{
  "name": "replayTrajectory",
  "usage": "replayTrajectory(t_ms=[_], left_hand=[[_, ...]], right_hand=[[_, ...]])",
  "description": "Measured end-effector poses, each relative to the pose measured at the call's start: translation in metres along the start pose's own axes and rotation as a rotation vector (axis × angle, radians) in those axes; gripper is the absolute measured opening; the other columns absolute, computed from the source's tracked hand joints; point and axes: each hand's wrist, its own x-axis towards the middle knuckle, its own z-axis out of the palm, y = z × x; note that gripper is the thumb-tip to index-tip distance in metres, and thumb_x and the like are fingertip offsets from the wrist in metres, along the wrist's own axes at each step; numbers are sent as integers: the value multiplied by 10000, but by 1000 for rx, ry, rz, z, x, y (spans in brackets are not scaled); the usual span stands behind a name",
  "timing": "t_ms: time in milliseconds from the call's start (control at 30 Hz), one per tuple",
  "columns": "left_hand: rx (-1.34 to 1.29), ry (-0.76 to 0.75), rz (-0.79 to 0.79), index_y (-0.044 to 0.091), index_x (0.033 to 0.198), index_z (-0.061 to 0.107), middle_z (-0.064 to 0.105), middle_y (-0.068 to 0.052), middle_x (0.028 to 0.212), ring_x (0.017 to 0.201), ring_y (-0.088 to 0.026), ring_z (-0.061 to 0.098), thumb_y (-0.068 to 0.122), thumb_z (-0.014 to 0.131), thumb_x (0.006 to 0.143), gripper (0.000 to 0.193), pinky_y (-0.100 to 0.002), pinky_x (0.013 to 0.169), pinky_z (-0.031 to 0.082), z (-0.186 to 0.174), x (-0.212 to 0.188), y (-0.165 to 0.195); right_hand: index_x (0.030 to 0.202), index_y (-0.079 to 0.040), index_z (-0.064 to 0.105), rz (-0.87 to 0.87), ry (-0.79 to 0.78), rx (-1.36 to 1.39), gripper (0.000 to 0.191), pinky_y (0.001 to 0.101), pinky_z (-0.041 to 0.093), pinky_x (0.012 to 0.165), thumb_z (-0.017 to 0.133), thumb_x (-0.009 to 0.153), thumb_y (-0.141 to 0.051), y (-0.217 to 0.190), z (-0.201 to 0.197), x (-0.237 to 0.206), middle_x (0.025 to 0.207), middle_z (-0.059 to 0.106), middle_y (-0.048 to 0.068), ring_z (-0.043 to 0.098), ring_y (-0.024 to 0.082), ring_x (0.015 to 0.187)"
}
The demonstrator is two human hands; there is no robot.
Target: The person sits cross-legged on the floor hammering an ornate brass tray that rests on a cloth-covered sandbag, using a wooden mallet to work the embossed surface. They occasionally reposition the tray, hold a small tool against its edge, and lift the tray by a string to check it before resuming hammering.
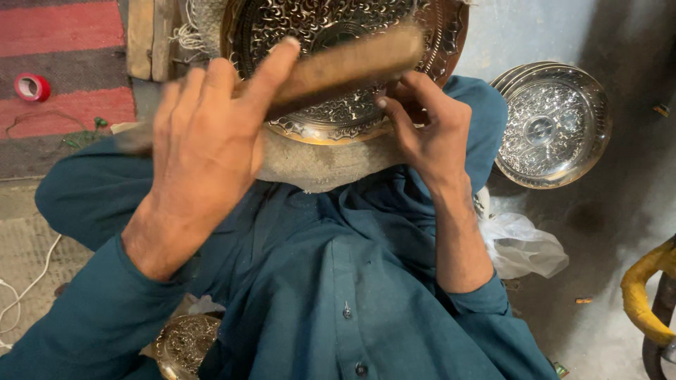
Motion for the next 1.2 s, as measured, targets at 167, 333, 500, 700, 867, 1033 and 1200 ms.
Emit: replayTrajectory(t_ms=[167, 333, 500, 700, 867, 1033, 1200], left_hand=[[222, 67, 42, 234, 1540, 459, 515, -100, 898, 820, -294, 584, -62, 702, 907, 741, -461, 806, 481, 1, 0, 1], [35, 41, -15, 213, 1576, 441, 494, -103, 962, 892, -303, 566, 5, 695, 941, 715, -452, 884, 454, 6, -3, -2], [59, 90, -2, 187, 1577, 461, 482, -101, 978, 932, -300, 569, 16, 686, 957, 681, -447, 884, 449, 8, -6, -4], [14, 66, -17, 185, 1539, 518, 494, -121, 939, 872, -325, 560, 0, 674, 881, 702, -457, 823, 456, 7, -2, -3], [149, 116, 14, 225, 1568, 497, 481, -93, 948, 890, -282, 534, -3, 647, 950, 675, -432, 886, 448, 6, 2, -3], [185, 62, 7, 252, 1561, 520, 495, -100, 963, 898, -294, 539, -7, 654, 907, 716, -441, 863, 449, 4, -1, -3], [-54, 55, -36, 205, 1571, 480, 483, -119, 962, 934, -316, 536, -5, 650, 953, 674, -457, 868, 438, 2, -1, 0]], right_hand=[[1277, -27, 682, -41, -25, -47, 324, 244, 599, 812, 816, 984, 9, 0, -2, 1, 998, 774, 62, 754, 94, 918], [1309, -11, 663, -40, -7, -6, 366, 247, 592, 808, 806, 974, 22, 1, -2, 1, 1014, 772, 82, 745, 105, 924], [1308, -13, 653, -15, -17, 46, 349, 244, 590, 803, 798, 993, 23, 2, -2, 1, 1034, 777, 85, 747, 100, 942], [1244, -18, 659, -4, -18, -12, 305, 239, 568, 745, 816, 984, 1, 4, -3, 1, 969, 760, 70, 720, 84, 864], [1246, -13, 669, 17, -20, -17, 307, 232, 536, 701, 808, 972, -10, 3, -3, 1, 922, 740, 57, 687, 67, 814], [1192, -28, 673, 6, -43, -36, 236, 240, 537, 731, 809, 1001, -2, -2, -4, 2, 948, 740, 62, 678, 72, 820], [1277, -7, 655, 31, 75, 29, 326, 239, 571, 779, 774, 977, 45, -8, 4, -1, 1020, 743, 74, 714, 101, 911]])
